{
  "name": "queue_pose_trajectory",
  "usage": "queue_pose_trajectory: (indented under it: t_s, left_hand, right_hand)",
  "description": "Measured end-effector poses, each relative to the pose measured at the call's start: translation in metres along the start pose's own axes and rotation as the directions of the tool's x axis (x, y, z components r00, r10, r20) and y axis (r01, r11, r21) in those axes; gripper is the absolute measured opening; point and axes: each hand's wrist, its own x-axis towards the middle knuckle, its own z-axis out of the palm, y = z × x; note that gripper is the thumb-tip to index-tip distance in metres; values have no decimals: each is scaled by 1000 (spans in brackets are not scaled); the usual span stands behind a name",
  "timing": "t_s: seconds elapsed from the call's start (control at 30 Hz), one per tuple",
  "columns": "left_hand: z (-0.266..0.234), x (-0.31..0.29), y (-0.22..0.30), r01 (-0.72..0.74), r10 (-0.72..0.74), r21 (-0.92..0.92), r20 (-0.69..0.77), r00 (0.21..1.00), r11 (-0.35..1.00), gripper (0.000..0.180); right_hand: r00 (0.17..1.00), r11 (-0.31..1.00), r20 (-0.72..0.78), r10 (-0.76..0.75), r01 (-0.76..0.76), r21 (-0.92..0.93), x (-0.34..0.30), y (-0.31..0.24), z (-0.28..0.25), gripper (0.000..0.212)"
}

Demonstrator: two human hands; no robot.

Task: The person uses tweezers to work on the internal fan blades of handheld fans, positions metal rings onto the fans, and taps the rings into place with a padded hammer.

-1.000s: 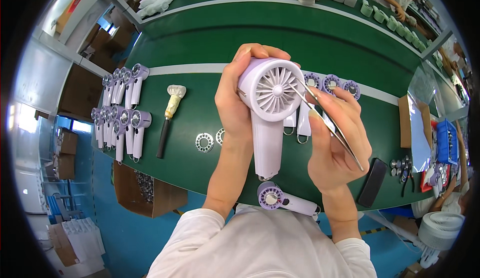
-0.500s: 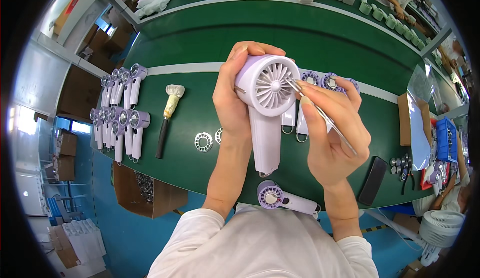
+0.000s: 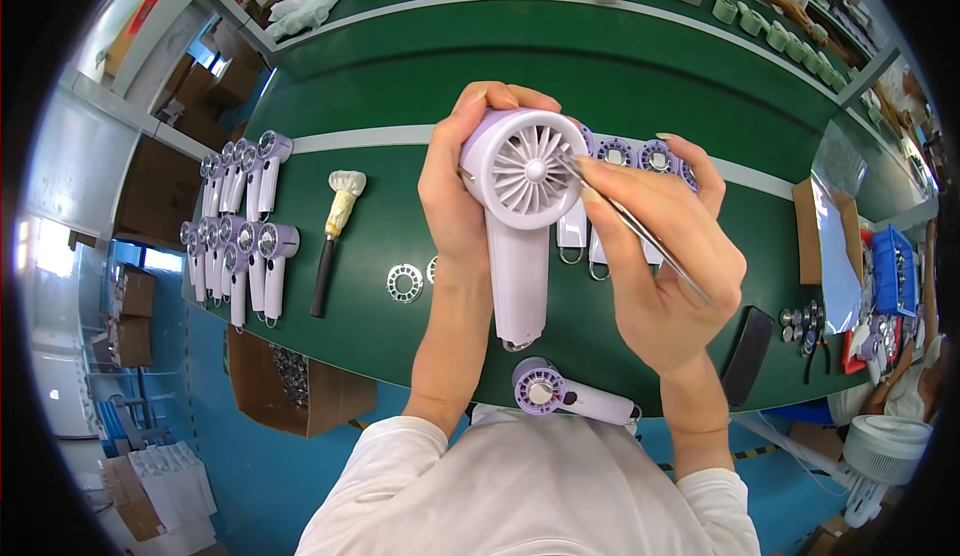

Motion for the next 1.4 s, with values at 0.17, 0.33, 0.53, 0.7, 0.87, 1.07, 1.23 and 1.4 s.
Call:
queue_pose_trajectory:
  t_s: [0.17,0.33,0.53,0.7,0.87,1.07,1.23,1.4]
  left_hand:
    - [-3,2,6,73,-69,-154,30,997,985,27]
    - [-4,2,9,121,-118,-244,26,993,962,27]
    - [-1,2,7,142,-138,-233,34,990,962,27]
    - [-1,3,5,149,-145,-244,33,989,958,27]
    - [-3,3,4,165,-166,-294,21,986,941,27]
    - [-4,4,3,164,-163,-284,30,986,945,27]
    - [-5,4,6,152,-139,-284,66,988,947,28]
    - [-4,3,6,142,-135,-274,47,990,951,29]
  right_hand:
    - [995,995,-25,-97,96,-37,1,-12,-17,25]
    - [999,990,-30,-21,25,142,-10,-8,-10,30]
    - [999,974,-50,-7,18,224,-12,-2,3,27]
    - [999,974,-33,-27,34,222,-13,1,7,28]
    - [997,975,-63,-36,48,216,-16,4,13,27]
    - [996,972,-85,-23,42,231,-18,6,16,27]
    - [995,968,-101,-25,49,247,-19,6,18,26]
    - [994,966,-109,-3,32,257,-22,5,18,25]
